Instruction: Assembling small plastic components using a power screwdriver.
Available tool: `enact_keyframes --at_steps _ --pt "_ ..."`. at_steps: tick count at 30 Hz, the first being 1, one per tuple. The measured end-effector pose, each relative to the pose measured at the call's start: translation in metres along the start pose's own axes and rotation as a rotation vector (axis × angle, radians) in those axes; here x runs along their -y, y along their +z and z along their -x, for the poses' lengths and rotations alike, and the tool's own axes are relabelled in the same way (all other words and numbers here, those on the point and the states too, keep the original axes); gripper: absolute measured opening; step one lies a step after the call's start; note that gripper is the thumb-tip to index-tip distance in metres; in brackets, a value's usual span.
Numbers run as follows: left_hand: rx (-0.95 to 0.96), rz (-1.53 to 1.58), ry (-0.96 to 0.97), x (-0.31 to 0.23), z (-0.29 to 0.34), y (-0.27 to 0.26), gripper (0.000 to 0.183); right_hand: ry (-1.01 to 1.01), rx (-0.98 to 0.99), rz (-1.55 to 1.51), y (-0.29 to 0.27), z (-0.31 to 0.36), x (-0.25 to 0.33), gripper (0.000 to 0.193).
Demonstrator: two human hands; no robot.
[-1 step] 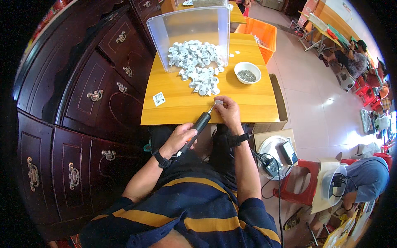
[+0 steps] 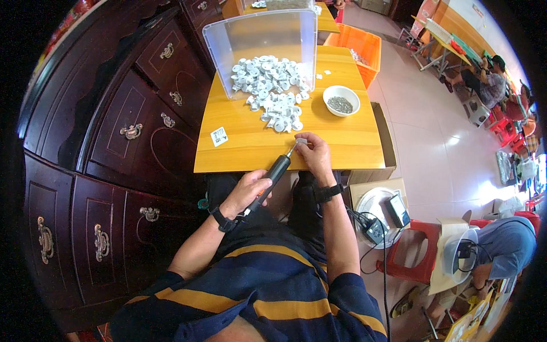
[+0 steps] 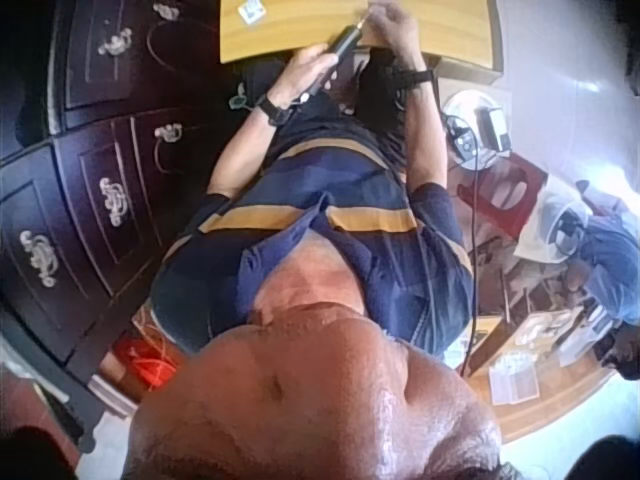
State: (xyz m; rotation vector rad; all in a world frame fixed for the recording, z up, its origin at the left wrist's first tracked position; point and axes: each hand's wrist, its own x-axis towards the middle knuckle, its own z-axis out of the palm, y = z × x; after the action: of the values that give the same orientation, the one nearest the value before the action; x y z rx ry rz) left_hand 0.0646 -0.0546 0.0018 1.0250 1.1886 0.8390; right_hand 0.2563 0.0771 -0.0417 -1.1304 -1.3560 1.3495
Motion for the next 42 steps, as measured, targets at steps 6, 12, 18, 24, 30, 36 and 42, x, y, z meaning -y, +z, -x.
enact_keyframes --at_steps 6,12,18,24,30,36,42 --pt "-0.002 0.010 0.015 -0.001 -0.004 -0.001 0.029 -0.024 -0.022 0.065 0.001 -0.001 0.005 0.018" --pt "-0.011 0.129 -0.015 -0.003 -0.001 0.001 0.022 -0.058 -0.040 0.103 0.003 0.001 0.004 0.018" --pt "0.002 0.131 -0.034 0.002 -0.001 -0.001 0.027 -0.066 -0.032 0.083 0.002 -0.002 -0.004 0.017" --pt "0.027 0.189 -0.043 -0.001 -0.002 -0.001 0.024 -0.053 -0.037 0.029 0.003 -0.004 -0.008 0.015" --pt "0.008 0.212 -0.051 -0.010 0.001 0.004 0.026 -0.050 -0.047 0.042 0.003 -0.003 -0.006 0.015" --pt "0.043 0.205 -0.058 -0.007 -0.001 0.000 0.024 -0.053 -0.050 0.047 0.003 -0.003 -0.007 0.016" --pt "0.048 0.237 -0.059 -0.004 -0.002 0.000 0.024 -0.055 -0.046 0.114 0.002 -0.003 -0.005 0.016"
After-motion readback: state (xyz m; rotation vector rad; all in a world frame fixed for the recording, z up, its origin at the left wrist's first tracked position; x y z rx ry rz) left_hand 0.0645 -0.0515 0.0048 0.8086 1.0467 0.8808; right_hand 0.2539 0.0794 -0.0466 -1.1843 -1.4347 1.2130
